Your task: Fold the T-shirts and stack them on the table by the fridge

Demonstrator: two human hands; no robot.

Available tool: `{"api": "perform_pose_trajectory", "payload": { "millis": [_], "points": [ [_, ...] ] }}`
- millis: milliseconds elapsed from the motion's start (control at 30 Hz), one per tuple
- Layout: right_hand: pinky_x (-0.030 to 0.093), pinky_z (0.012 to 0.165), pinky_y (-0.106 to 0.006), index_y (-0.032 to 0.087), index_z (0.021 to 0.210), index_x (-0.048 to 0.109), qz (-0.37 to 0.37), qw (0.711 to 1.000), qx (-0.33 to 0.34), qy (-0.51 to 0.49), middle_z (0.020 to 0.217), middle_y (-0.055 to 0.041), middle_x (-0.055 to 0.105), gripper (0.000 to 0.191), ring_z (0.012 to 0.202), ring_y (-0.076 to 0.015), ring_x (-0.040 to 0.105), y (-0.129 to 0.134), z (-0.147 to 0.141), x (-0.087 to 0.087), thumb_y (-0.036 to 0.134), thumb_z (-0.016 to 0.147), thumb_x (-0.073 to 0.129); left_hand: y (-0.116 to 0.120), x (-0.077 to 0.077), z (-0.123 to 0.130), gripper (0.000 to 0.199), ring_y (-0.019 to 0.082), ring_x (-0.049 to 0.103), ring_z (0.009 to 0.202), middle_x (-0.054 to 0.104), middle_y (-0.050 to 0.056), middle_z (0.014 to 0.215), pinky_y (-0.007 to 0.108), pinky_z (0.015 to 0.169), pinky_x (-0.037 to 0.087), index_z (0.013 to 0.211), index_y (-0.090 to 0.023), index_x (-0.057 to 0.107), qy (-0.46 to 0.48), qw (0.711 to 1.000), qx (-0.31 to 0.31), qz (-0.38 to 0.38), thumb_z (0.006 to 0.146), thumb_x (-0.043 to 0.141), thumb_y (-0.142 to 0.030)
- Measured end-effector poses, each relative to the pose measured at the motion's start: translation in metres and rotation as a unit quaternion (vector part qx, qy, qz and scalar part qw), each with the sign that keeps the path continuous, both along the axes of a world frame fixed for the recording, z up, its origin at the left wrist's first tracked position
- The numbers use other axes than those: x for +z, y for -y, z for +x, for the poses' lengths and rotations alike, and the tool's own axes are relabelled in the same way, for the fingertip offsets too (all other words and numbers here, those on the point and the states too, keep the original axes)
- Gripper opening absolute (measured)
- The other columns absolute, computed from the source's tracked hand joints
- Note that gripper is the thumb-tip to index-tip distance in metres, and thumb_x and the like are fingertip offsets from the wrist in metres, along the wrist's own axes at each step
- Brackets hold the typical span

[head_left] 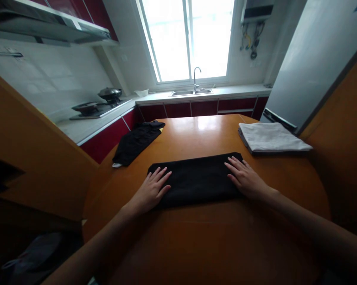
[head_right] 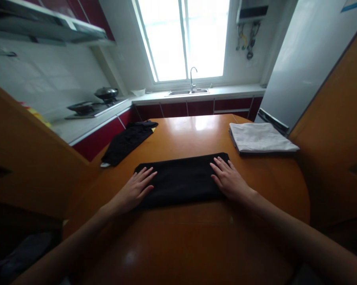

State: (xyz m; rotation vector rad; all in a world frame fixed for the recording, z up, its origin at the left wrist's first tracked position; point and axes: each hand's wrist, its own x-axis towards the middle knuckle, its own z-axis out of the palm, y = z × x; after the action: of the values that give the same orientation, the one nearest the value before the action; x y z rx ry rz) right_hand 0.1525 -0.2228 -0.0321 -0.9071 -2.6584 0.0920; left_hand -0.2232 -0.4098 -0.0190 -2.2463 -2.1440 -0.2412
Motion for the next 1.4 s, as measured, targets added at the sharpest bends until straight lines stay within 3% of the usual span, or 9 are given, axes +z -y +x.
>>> {"api": "perform_pose_trajectory", "payload": {
  "millis": [133, 233, 333, 433, 600, 733, 967, 1200, 1400],
  "points": [
    [0.022, 0.123, -0.048, 0.015, 0.153, 0.041, 0.007, 1.000, 0.016, -0.022, 0.163, -0.0122, 0.032, 0.055, 0.153, -0.0237, 0.022, 0.025, -0.043, 0.019, 0.035, 0.103, 0.032, -0.024, 0.018, 0.056, 0.057, 0.025, 0.022, 0.153, 0.030, 0.006, 0.164, 0.050, 0.123, 0.022, 0.156, -0.025, 0.036, 0.026, 0.999, -0.040, 0.024, 0.105, 0.030, -0.052],
    [0.021, 0.123, -0.049, 0.015, 0.155, 0.038, -0.015, 1.000, 0.023, -0.007, 0.164, -0.0125, 0.028, 0.058, 0.153, -0.0247, 0.022, 0.042, -0.072, 0.005, 0.034, 0.101, 0.033, -0.042, 0.005, 0.094, 0.054, 0.026, 0.021, 0.153, 0.031, 0.007, 0.164, 0.052, 0.123, 0.023, 0.155, -0.024, 0.038, 0.038, 0.998, -0.047, 0.018, 0.106, 0.028, -0.045],
    [0.021, 0.122, -0.053, 0.015, 0.156, 0.037, -0.054, 0.998, 0.020, 0.021, 0.164, -0.0143, 0.027, 0.060, 0.153, -0.0276, 0.022, 0.047, -0.084, -0.014, 0.038, 0.100, 0.036, -0.051, -0.014, 0.107, 0.057, 0.030, 0.020, 0.153, 0.030, 0.010, 0.164, 0.056, 0.122, 0.022, 0.156, -0.023, 0.037, 0.039, 0.997, -0.059, -0.004, 0.105, 0.032, -0.047],
    [0.020, 0.121, -0.056, 0.014, 0.157, 0.036, -0.072, 0.997, 0.009, 0.018, 0.164, -0.0156, 0.024, 0.062, 0.153, -0.0291, 0.020, 0.043, -0.083, -0.017, 0.040, 0.101, 0.034, -0.050, -0.020, 0.104, 0.058, 0.030, 0.021, 0.153, 0.029, 0.010, 0.164, 0.057, 0.122, 0.022, 0.157, -0.024, 0.036, 0.045, 0.997, -0.060, 0.000, 0.104, 0.032, -0.049],
    [0.017, 0.123, -0.052, 0.015, 0.158, 0.032, -0.048, 0.999, 0.002, -0.013, 0.166, -0.0123, 0.021, 0.062, 0.154, -0.0260, 0.015, 0.034, -0.081, -0.008, 0.036, 0.100, 0.033, -0.048, -0.013, 0.103, 0.061, 0.030, 0.018, 0.154, 0.025, 0.008, 0.165, 0.058, 0.122, 0.019, 0.157, -0.026, 0.035, 0.039, 0.998, -0.055, -0.006, 0.103, 0.036, -0.053],
    [0.018, 0.122, -0.054, 0.012, 0.155, 0.038, -0.068, 0.997, -0.006, 0.025, 0.164, -0.0156, 0.025, 0.061, 0.153, -0.0288, 0.020, 0.033, -0.083, -0.015, 0.039, 0.100, 0.035, -0.050, -0.008, 0.103, 0.063, 0.031, 0.018, 0.154, 0.026, 0.008, 0.165, 0.058, 0.122, 0.019, 0.157, -0.026, 0.036, 0.047, 0.997, -0.049, -0.027, 0.102, 0.036, -0.056],
    [0.015, 0.122, -0.054, 0.012, 0.155, 0.037, -0.048, 0.998, -0.033, -0.012, 0.165, -0.0146, 0.022, 0.063, 0.154, -0.0269, 0.015, 0.022, -0.084, -0.006, 0.045, 0.103, 0.029, -0.062, 0.008, 0.055, 0.063, 0.035, 0.021, 0.153, 0.031, 0.009, 0.164, 0.060, 0.120, 0.017, 0.154, -0.027, 0.040, 0.044, 0.998, 0.033, 0.004, 0.102, 0.032, -0.060],
    [0.012, 0.122, -0.057, 0.010, 0.156, 0.033, -0.095, 0.985, -0.135, 0.042, 0.165, -0.0170, 0.022, 0.066, 0.154, -0.0291, 0.014, -0.029, -0.062, -0.012, 0.048, 0.102, 0.031, -0.069, -0.007, 0.019, 0.068, 0.039, 0.014, 0.153, 0.021, 0.012, 0.167, 0.067, 0.118, 0.013, 0.158, -0.023, 0.033, 0.036, 0.992, 0.090, -0.082, 0.101, 0.033, -0.060],
    [0.010, 0.122, -0.058, 0.010, 0.156, 0.033, -0.062, 0.986, -0.152, 0.018, 0.165, -0.0173, 0.022, 0.066, 0.154, -0.0288, 0.013, -0.036, -0.056, -0.010, 0.049, 0.102, 0.030, -0.073, -0.010, 0.023, 0.066, 0.036, 0.015, 0.154, 0.024, 0.012, 0.166, 0.065, 0.119, 0.012, 0.157, -0.024, 0.034, 0.039, 0.995, 0.079, -0.046, 0.101, 0.031, -0.059]
  ]
}}
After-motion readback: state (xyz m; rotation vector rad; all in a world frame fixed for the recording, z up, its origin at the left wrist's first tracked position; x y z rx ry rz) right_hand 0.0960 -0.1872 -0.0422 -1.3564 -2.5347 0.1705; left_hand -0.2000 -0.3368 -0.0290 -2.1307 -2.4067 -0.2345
